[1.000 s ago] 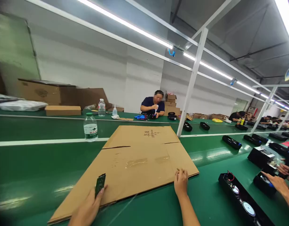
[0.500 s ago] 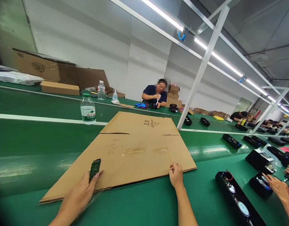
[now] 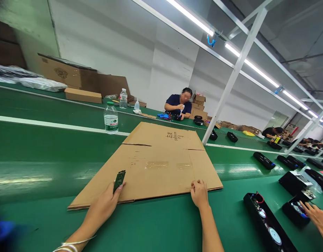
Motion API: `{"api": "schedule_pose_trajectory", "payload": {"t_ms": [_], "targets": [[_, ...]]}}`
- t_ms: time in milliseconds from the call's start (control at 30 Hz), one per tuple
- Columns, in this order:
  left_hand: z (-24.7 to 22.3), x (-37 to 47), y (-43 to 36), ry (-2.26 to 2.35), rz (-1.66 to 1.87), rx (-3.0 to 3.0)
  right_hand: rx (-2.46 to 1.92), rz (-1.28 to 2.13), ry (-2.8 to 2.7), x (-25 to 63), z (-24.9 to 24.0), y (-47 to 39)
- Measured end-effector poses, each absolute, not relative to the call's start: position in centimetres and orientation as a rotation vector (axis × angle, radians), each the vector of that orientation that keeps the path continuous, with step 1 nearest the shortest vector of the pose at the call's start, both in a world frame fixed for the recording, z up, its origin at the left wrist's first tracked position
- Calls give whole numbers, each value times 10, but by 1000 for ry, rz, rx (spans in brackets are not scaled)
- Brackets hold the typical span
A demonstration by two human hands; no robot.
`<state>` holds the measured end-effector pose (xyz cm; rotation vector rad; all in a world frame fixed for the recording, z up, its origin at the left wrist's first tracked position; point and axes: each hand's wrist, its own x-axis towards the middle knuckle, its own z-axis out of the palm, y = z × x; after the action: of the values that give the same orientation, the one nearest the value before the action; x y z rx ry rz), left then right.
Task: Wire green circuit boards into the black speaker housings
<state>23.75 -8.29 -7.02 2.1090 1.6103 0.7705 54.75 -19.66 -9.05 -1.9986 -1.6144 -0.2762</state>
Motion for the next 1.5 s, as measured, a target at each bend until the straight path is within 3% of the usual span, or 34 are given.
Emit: {"api": "schedule_pose_trajectory", "payload": {"t_ms": [500,1167,1500], "targets": [[-68,238,-85,1588,808,2125,-2080,-453,-1351,593,-102,-217],[-70,240,-85,1626,756,2165,-1956,-311,-1574,549,-103,-192],[-71,240,-85,1635,788,2175,-2007,-392,-1381,580,-107,-208]]}}
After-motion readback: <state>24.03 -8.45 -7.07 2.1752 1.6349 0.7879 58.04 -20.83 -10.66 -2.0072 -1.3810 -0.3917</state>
